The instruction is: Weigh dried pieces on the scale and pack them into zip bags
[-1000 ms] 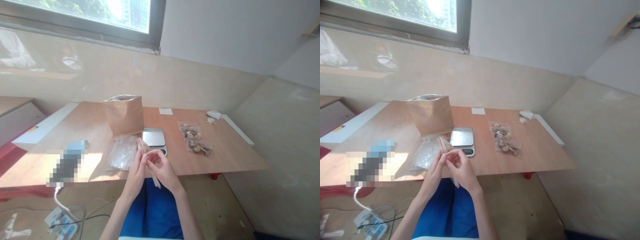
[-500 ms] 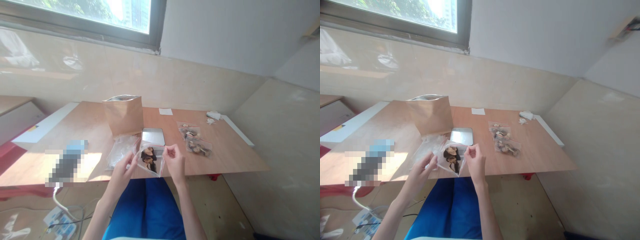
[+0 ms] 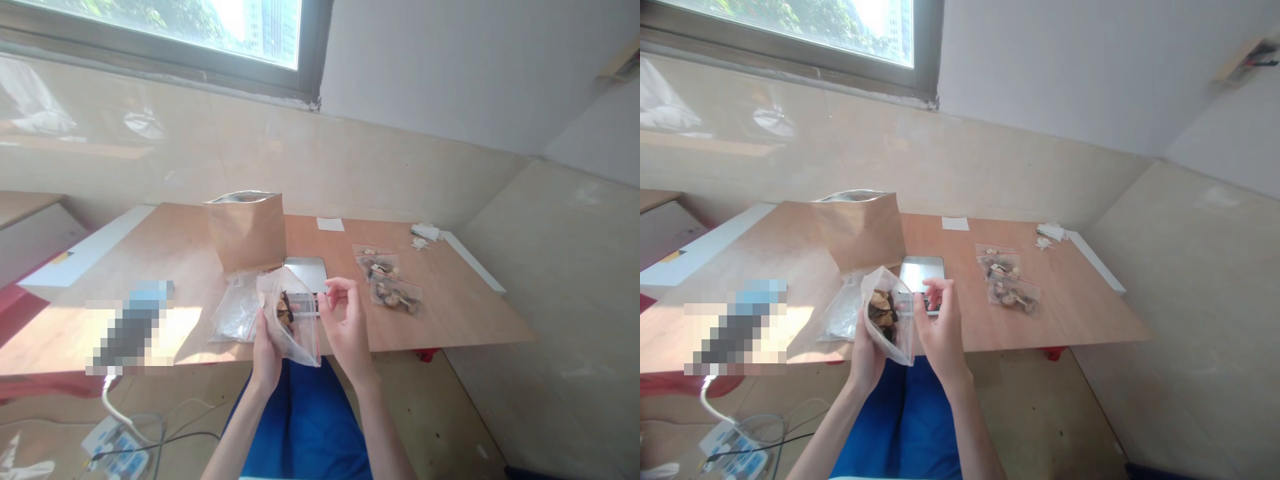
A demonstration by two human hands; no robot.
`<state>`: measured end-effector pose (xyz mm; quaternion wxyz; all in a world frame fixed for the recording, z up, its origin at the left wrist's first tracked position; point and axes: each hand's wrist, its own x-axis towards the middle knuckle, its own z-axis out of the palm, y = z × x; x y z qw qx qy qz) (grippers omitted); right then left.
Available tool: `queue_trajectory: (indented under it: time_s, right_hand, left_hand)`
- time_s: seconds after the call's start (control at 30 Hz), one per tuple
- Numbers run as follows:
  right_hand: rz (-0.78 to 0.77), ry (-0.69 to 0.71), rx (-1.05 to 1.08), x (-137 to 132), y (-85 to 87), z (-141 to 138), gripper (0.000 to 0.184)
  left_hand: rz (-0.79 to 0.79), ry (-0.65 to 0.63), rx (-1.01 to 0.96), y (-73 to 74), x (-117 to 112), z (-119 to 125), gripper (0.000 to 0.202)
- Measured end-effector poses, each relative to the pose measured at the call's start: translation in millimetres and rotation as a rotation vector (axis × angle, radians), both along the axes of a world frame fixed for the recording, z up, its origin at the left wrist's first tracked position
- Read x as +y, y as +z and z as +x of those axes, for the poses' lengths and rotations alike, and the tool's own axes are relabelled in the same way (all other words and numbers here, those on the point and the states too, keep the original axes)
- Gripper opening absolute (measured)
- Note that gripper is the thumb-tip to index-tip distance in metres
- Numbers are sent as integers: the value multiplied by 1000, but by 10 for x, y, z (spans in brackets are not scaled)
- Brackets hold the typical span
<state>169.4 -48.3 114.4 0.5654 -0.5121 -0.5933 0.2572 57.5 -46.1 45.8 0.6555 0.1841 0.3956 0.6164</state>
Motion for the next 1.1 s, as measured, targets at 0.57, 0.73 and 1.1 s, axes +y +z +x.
queue_trajectory:
  time_s: [0.57,0.73,1.1]
  right_hand:
    - [-324,220,-360,582,-366,-519,19]
    - [-275,151,-390,462,-293,-626,27]
    - [-200,371,-309,477,-329,-560,18]
  left_hand:
    - [16,173,721,-226,231,-193,36]
    - [79,226,674,-160,305,-217,28]
    - [32,209,679,-172,379,-335,34]
